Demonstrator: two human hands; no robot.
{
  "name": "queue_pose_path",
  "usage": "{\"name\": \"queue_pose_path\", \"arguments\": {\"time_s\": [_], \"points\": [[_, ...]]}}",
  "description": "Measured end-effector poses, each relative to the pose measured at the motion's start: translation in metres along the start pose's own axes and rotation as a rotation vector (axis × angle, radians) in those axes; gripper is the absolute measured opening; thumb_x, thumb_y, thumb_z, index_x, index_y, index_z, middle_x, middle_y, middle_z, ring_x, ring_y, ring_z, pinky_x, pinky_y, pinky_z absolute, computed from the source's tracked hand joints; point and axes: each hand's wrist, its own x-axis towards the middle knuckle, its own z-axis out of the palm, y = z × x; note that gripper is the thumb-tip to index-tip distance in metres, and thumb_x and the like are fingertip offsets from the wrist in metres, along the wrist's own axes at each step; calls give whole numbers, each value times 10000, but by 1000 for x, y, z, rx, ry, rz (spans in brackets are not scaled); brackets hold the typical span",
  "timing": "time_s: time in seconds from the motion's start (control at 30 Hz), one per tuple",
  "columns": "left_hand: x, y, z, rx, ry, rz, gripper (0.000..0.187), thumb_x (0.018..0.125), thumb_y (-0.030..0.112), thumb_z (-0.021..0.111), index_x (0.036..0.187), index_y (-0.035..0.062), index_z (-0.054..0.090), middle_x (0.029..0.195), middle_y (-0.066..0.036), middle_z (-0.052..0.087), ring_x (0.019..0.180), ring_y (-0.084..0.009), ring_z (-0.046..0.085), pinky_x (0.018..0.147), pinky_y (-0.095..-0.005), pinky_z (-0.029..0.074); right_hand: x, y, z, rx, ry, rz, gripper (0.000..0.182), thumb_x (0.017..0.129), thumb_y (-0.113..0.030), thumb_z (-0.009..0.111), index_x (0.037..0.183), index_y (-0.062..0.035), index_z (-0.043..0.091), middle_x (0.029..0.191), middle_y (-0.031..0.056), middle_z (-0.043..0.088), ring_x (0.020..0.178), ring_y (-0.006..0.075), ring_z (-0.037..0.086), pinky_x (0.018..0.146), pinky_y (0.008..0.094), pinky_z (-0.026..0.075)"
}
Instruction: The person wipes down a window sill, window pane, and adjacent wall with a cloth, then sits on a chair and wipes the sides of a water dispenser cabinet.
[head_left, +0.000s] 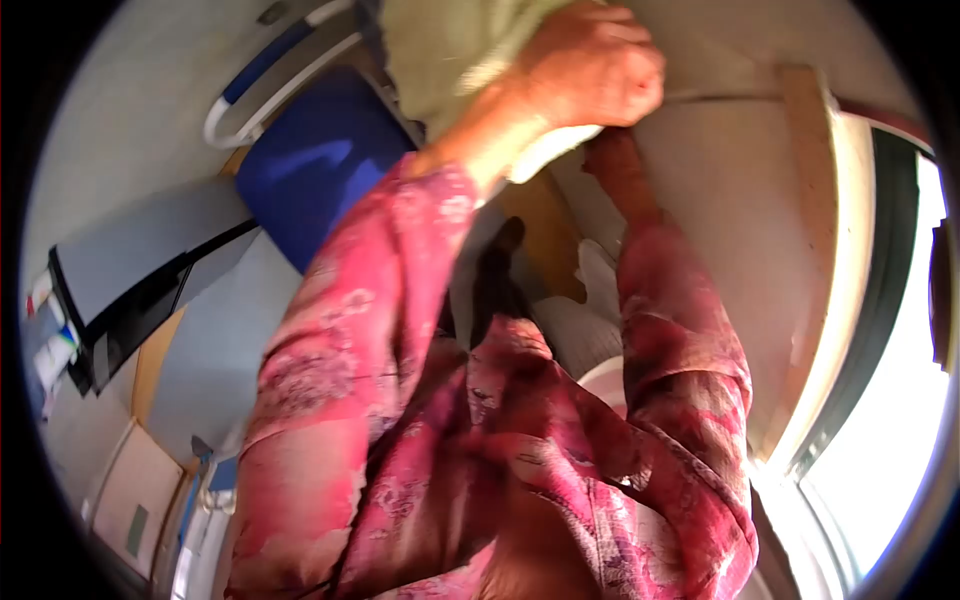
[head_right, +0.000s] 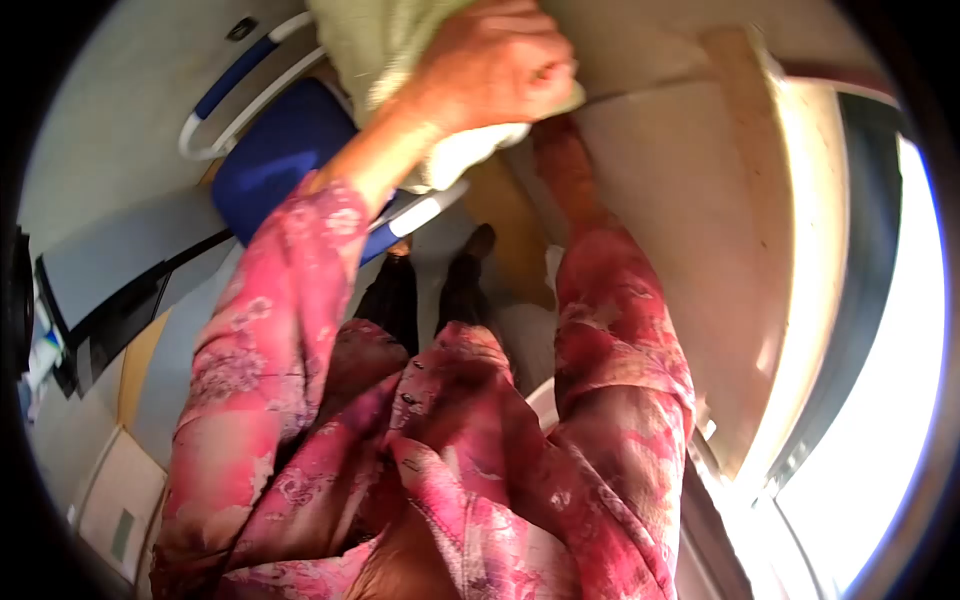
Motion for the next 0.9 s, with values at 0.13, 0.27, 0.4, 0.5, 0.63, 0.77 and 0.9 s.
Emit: {"name": "queue_pose_path", "arguments": {"time_s": [0.13,0.27,0.4,0.5,0.63,0.77,0.9], "points": [[-8,-15,11,17,101,51,134,677,240,676,584,178,602,623,1,576,719,-229,614,622,-403,527,-23,1,67,134,228,-47,434,907,-167,593,1324,-47,625,1396,148,582,1327,270,521,1124,460,380],[-13,-11,7,96,124,-4,168,693,256,633,540,186,621,623,26,614,733,-206,615,638,-390,502,-113,-11,-52,1109,-168,105,480,874,-62,530,1332,-119,663,1326,149,632,1180,269,629,905,389,565],[-3,-1,-13,232,-193,-65,174,794,271,637,791,171,780,860,-15,745,897,-230,688,735,-408,526,-207,-22,-56,1086,-514,333,399,810,-11,554,1163,-84,726,1146,146,700,1062,330,668,902,416,562],[-6,29,-18,13,-447,-284,165,845,196,657,963,120,742,1008,-74,699,1083,-255,624,920,-448,512,-236,-33,-47,1068,-745,524,350,761,28,573,1035,-57,774,1010,144,752,973,375,698,900,437,560],[-95,53,-70,-308,-67,2,250,872,210,694,1096,102,692,1011,-77,668,1073,-261,614,926,-388,524,-177,-94,-162,1113,-169,244,442,758,56,459,1092,-29,735,1047,225,733,1032,374,704,939,424,545],[-322,-3,-139,-390,-292,-328,316,927,123,646,1237,61,654,1117,-141,677,985,-341,639,879,-441,539,-100,-164,-193,1343,13,71,543,767,113,434,1226,-37,683,1247,219,671,1173,382,643,1042,401,492],[-537,57,-312,187,-871,-1315,331,956,182,598,1270,87,639,1219,-177,667,1182,-380,594,1026,-484,478,-8,-228,-164,1255,335,-134,512,823,101,486,1267,-68,675,1228,219,661,1148,414,617,1014,443,499]]}}
